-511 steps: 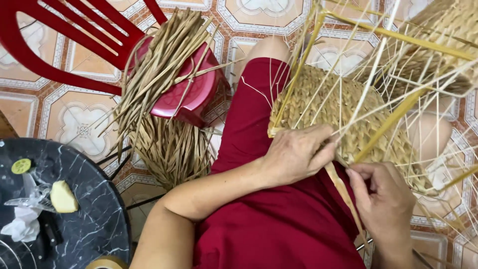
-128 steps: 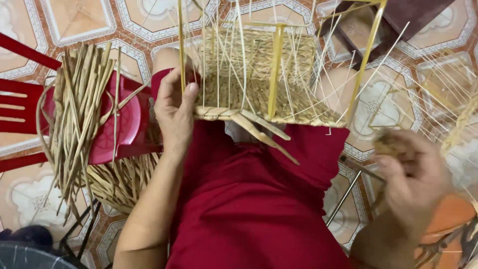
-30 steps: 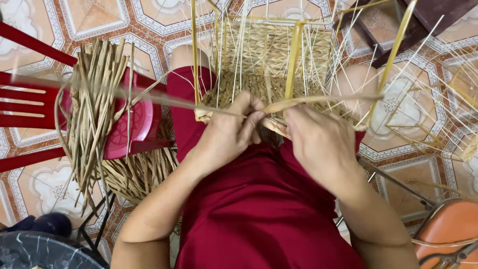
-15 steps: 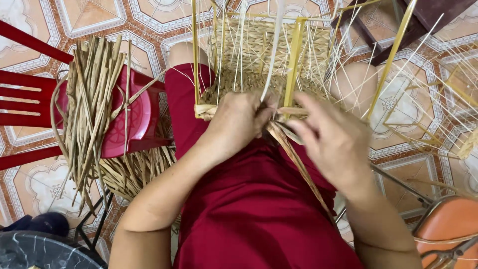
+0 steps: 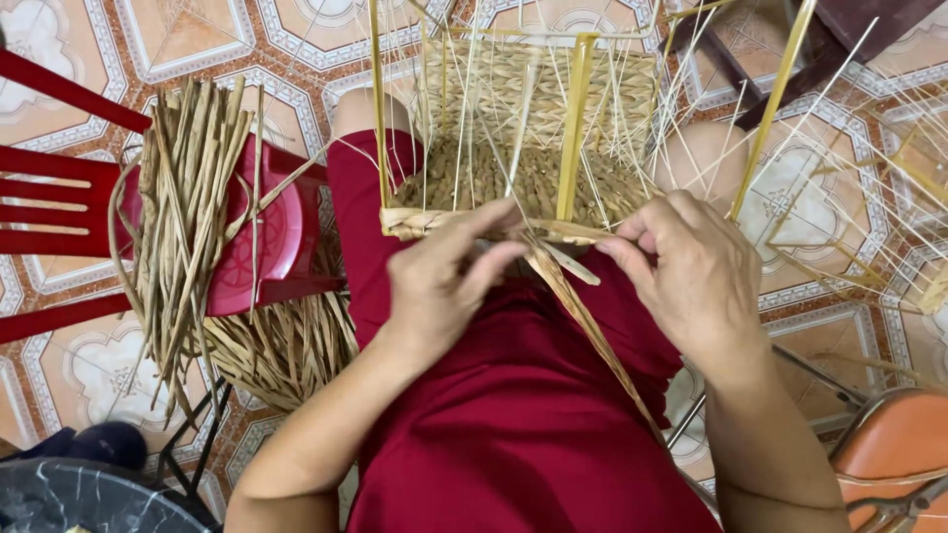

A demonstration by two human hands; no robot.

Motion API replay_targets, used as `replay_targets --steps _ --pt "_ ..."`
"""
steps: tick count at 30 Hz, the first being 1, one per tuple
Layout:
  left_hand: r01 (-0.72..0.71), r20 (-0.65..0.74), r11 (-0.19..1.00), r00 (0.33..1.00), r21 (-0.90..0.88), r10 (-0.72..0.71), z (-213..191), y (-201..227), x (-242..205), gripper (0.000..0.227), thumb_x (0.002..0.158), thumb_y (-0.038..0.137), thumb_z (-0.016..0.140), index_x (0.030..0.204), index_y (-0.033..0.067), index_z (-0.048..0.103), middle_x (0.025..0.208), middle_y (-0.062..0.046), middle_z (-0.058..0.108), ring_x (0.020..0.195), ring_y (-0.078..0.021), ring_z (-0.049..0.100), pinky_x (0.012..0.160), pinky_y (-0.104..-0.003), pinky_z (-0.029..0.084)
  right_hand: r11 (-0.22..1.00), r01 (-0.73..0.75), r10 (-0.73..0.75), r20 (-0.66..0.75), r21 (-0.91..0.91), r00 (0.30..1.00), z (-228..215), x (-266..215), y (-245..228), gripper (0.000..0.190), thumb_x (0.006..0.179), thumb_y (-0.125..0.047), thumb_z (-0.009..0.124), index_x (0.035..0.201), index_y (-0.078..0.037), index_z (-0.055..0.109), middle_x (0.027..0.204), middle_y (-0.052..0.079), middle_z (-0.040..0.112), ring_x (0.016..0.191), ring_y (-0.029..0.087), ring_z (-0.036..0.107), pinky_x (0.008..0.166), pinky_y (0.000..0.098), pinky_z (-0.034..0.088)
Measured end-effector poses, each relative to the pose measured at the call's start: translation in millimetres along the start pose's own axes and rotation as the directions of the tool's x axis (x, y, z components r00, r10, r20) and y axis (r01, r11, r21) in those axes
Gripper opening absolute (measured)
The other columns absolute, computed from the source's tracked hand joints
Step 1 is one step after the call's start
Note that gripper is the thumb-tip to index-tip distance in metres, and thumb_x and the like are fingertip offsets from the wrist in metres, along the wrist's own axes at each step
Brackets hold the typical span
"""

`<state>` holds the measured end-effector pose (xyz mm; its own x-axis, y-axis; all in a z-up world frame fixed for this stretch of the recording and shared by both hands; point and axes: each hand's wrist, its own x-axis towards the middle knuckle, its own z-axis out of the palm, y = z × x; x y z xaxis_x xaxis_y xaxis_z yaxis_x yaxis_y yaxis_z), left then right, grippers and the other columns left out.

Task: Weaving a rectangular basket using strips of natural fiber, including trimming ends with scissors.

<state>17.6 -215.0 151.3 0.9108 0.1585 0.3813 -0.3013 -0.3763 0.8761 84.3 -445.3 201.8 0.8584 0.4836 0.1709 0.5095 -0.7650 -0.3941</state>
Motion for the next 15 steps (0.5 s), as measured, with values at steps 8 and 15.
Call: replay_targets --steps 8,15 --pt "0.154 0.149 0.988 0.977 0.004 -0.153 17 4 24 0.019 0.1 0.012 0.068 0.116 0.0033 0.07 0.096 -0.008 0.079 0.06 -0.0057 0.071 0.052 -0.022 0.059 0.97 -0.056 0.064 -0.027 0.236 0.998 7 -20 -30 0.047 0.084 -0.027 0.084 0.115 -0.001 0.061 0.101 0.012 0.071 0.09 0.023 0.072 0.08 0.0383 0.057" --pt "0.296 0.374 0.955 0.888 -0.016 -0.269 -2 15 45 0.018 0.101 0.014 0.063 0.114 0.0016 0.06 0.097 -0.007 0.078 0.054 -0.0068 0.069 0.05 -0.023 0.058 0.924 0.211 -0.219 -0.011 0.32 0.976 4 -9 -10 0.025 0.094 -0.005 0.074 0.119 -0.007 0.069 0.111 0.01 0.075 0.096 0.02 0.073 0.082 0.0325 0.061"
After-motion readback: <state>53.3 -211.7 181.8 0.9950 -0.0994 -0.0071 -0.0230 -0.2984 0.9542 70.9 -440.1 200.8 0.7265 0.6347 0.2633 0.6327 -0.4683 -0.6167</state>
